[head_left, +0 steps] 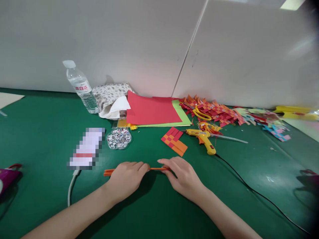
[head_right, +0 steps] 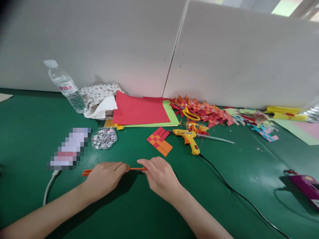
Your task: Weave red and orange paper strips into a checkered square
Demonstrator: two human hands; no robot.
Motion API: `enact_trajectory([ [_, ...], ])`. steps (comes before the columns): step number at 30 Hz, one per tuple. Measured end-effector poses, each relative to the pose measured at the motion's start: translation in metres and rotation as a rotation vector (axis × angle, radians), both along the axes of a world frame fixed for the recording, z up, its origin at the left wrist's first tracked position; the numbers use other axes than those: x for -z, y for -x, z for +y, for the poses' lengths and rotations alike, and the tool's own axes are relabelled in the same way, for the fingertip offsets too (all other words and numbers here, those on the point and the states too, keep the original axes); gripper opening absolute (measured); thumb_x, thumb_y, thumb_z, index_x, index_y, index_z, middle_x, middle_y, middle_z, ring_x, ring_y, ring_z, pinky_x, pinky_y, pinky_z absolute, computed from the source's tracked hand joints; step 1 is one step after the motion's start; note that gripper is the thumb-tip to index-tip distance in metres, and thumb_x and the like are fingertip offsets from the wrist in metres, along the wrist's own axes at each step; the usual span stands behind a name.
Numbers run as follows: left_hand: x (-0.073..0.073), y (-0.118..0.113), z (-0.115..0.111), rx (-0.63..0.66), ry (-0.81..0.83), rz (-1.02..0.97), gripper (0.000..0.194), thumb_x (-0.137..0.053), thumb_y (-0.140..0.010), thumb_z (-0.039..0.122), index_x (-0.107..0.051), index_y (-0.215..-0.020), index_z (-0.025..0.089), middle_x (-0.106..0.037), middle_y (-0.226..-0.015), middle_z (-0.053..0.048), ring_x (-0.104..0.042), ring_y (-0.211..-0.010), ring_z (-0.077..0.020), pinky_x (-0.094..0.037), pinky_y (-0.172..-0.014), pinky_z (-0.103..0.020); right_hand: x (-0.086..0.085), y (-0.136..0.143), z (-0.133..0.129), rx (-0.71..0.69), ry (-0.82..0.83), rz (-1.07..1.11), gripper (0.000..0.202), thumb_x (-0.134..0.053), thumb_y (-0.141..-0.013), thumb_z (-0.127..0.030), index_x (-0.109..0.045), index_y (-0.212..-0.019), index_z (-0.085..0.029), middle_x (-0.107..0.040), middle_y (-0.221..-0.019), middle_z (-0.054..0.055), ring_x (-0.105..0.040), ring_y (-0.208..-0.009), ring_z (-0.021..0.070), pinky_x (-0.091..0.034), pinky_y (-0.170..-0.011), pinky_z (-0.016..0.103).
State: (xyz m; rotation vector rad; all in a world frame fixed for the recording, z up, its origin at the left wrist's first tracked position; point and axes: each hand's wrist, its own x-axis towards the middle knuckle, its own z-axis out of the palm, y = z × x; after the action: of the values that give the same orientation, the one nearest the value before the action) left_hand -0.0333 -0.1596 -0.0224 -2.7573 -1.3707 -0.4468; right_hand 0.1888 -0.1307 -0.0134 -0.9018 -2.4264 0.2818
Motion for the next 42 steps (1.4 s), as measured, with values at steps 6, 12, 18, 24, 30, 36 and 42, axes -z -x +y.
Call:
enact_trajectory([
  [6, 0.004, -0.003, -0.004, 0.037, -0.086, -0.012, 0.014, -0.041, -0.088, 0.012, -0.053, -0.085, 0.019, -0.058, -0.062, 0.002, -0.054, -0.052, -0.0148, -0.032, -0.048, -0.026, -0.001, 0.009, -0.006, -0.004, -0.103, -0.038, 0.029, -0.045, -0.085, -0.008, -0.055, -0.111, -0.019, -0.063, -0.070, 0.001, -0.056, -0.063, 0.0144, -0.041, -0.069, 0.031],
  [12, 0.002, -0.002, 0.003, -0.011, -0.129, -0.050, 0.014, -0.043, -0.092, 0.024, -0.055, -0.088, 0.018, -0.061, -0.066, 0.001, -0.057, -0.057, -0.0147, -0.033, -0.051, -0.025, -0.001, 0.000, 0.001, 0.070, -0.129, -0.061, 0.038, -0.044, -0.087, -0.008, -0.050, -0.123, -0.021, -0.067, -0.071, -0.001, -0.059, -0.062, 0.0123, -0.040, -0.074, 0.031],
  [18, -0.002, 0.005, 0.003, -0.047, -0.188, -0.072, 0.020, -0.039, -0.092, 0.018, -0.055, -0.081, 0.018, -0.061, -0.060, 0.002, -0.057, -0.052, -0.0139, -0.030, -0.050, -0.026, -0.003, -0.005, 0.006, 0.119, -0.145, -0.110, 0.037, -0.045, -0.087, -0.009, -0.051, -0.122, -0.022, -0.066, -0.071, -0.001, -0.058, -0.062, 0.0118, -0.039, -0.082, 0.034],
  [24, 0.001, -0.001, -0.001, -0.015, -0.182, -0.059, 0.020, -0.041, -0.091, 0.018, -0.055, -0.077, 0.018, -0.060, -0.058, 0.002, -0.055, -0.048, -0.0139, -0.028, -0.048, -0.028, -0.004, 0.009, -0.004, -0.008, -0.325, -0.311, 0.041, -0.034, -0.088, -0.004, -0.047, -0.126, -0.011, -0.066, -0.081, 0.005, -0.059, -0.078, 0.0163, -0.035, -0.092, 0.042],
  [30, 0.002, -0.009, -0.003, 0.030, -0.197, -0.044, 0.017, -0.044, -0.090, 0.017, -0.053, -0.076, 0.017, -0.057, -0.058, 0.002, -0.053, -0.050, -0.0144, -0.028, -0.050, -0.029, -0.002, 0.012, -0.008, -0.148, -0.280, -0.245, 0.042, -0.031, -0.090, -0.005, -0.041, -0.131, -0.012, -0.068, -0.094, 0.006, -0.058, -0.076, 0.0146, -0.042, -0.073, 0.032],
  [36, -0.001, 0.000, 0.003, 0.000, -0.169, -0.054, 0.014, -0.045, -0.091, 0.023, -0.057, -0.083, 0.019, -0.061, -0.064, 0.002, -0.056, -0.056, -0.0143, -0.030, -0.052, -0.027, 0.000, -0.003, 0.001, -0.018, -0.237, -0.202, 0.044, -0.040, -0.087, -0.007, -0.044, -0.130, -0.017, -0.058, -0.065, 0.001, -0.050, -0.059, 0.0147, -0.038, -0.060, 0.029],
  [42, 0.003, -0.003, -0.002, 0.034, -0.176, -0.081, 0.015, -0.044, -0.088, 0.014, -0.055, -0.080, 0.018, -0.059, -0.059, 0.002, -0.053, -0.051, -0.0134, -0.028, -0.051, -0.028, -0.004, 0.009, -0.006, -0.066, -0.221, -0.146, 0.040, -0.042, -0.088, -0.012, -0.043, -0.128, -0.013, -0.060, -0.071, 0.002, -0.053, -0.064, 0.0160, -0.040, -0.062, 0.031],
])
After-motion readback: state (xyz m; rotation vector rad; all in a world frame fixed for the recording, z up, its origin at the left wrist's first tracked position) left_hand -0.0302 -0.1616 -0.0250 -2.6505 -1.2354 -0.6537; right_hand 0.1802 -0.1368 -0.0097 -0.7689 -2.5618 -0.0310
